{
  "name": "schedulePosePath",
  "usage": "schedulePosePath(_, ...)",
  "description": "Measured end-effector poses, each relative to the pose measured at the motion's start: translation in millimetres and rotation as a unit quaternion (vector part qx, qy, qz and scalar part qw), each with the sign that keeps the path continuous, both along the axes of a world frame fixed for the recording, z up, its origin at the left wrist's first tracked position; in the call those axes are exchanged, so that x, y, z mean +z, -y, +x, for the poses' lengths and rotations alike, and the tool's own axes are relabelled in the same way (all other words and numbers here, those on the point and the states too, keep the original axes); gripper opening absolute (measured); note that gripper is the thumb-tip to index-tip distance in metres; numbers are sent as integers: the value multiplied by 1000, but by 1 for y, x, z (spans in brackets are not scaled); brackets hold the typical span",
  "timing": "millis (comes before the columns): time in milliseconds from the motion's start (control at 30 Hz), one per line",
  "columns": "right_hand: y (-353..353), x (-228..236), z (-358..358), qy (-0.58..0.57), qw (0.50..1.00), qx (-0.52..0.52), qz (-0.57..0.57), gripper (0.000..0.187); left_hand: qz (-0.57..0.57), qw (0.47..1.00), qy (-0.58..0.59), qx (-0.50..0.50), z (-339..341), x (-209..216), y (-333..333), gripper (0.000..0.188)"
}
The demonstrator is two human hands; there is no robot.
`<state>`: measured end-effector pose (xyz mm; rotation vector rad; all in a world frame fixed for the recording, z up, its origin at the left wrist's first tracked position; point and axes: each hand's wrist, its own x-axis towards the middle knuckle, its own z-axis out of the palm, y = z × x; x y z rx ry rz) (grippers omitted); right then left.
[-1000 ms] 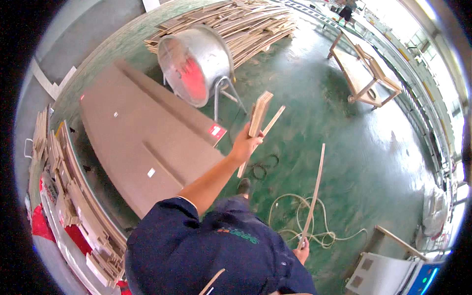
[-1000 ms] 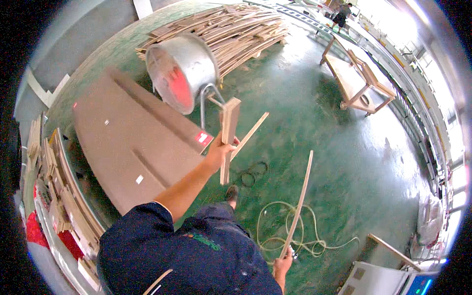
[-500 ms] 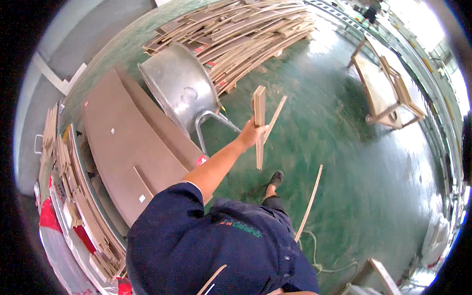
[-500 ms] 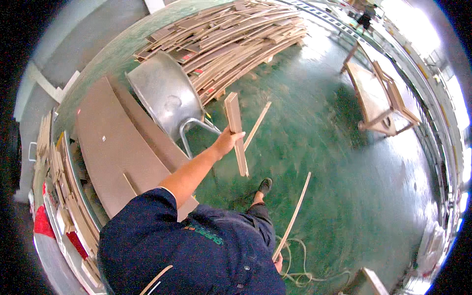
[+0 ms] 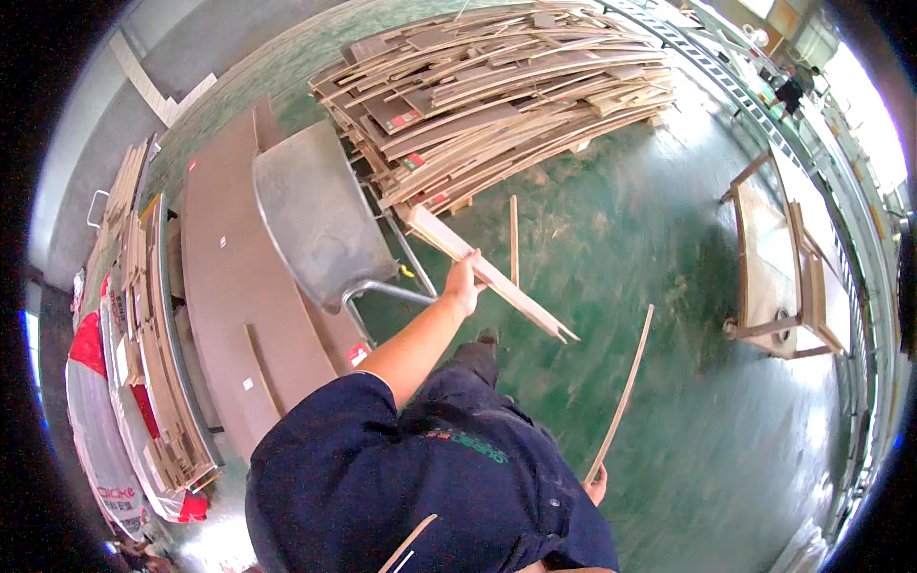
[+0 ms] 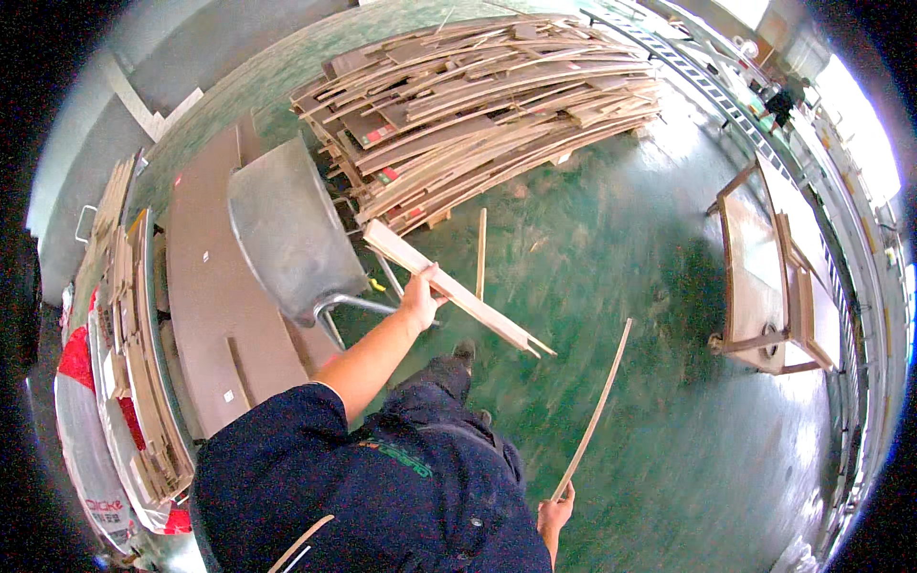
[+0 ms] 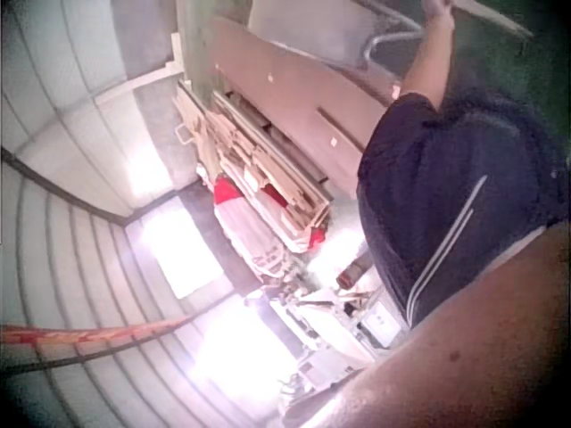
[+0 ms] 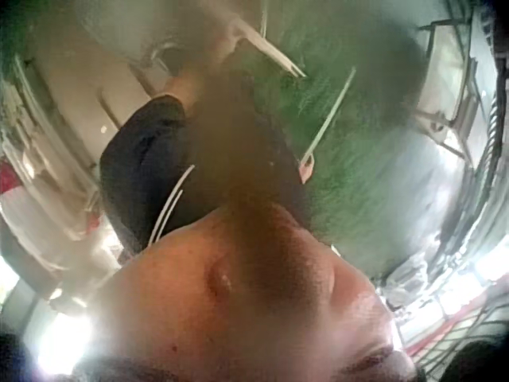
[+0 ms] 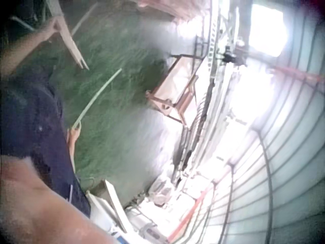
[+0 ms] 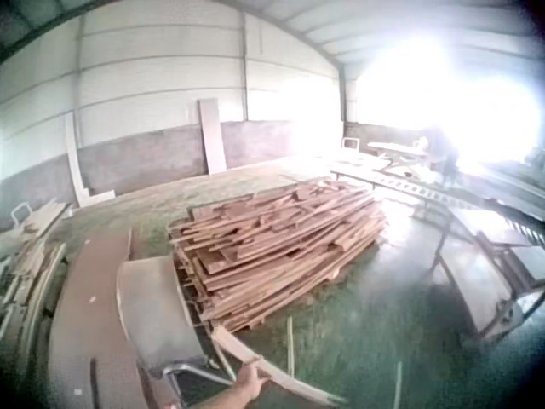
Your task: The person picks up several long, narrow wood pieces from a CNC machine, carries them across the factory floor, and places them onto a large stack of similar wood strips.
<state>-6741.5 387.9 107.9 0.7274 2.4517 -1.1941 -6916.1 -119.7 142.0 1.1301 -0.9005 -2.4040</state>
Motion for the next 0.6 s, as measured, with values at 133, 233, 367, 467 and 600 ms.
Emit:
schedulePosePath(133,-26,-75,-54,-69,991,-21,-112,76,69,983,-157,71,-110,13,66,29)
schedulePosePath(233,-34,-118,-98,-94,985,-37,-141,76,59,970,-215,94,-204,65,142,37)
schedulePosePath(367,19,-74,-174,-73,997,20,-26,74,5,937,-330,111,-313,145,258,72)
schedulePosePath(467,49,-48,-217,-50,998,44,7,72,6,983,-149,110,-355,158,328,103)
schedulePosePath(600,69,-32,-268,-36,996,70,29,69,-44,989,-138,-9,-367,45,343,59)
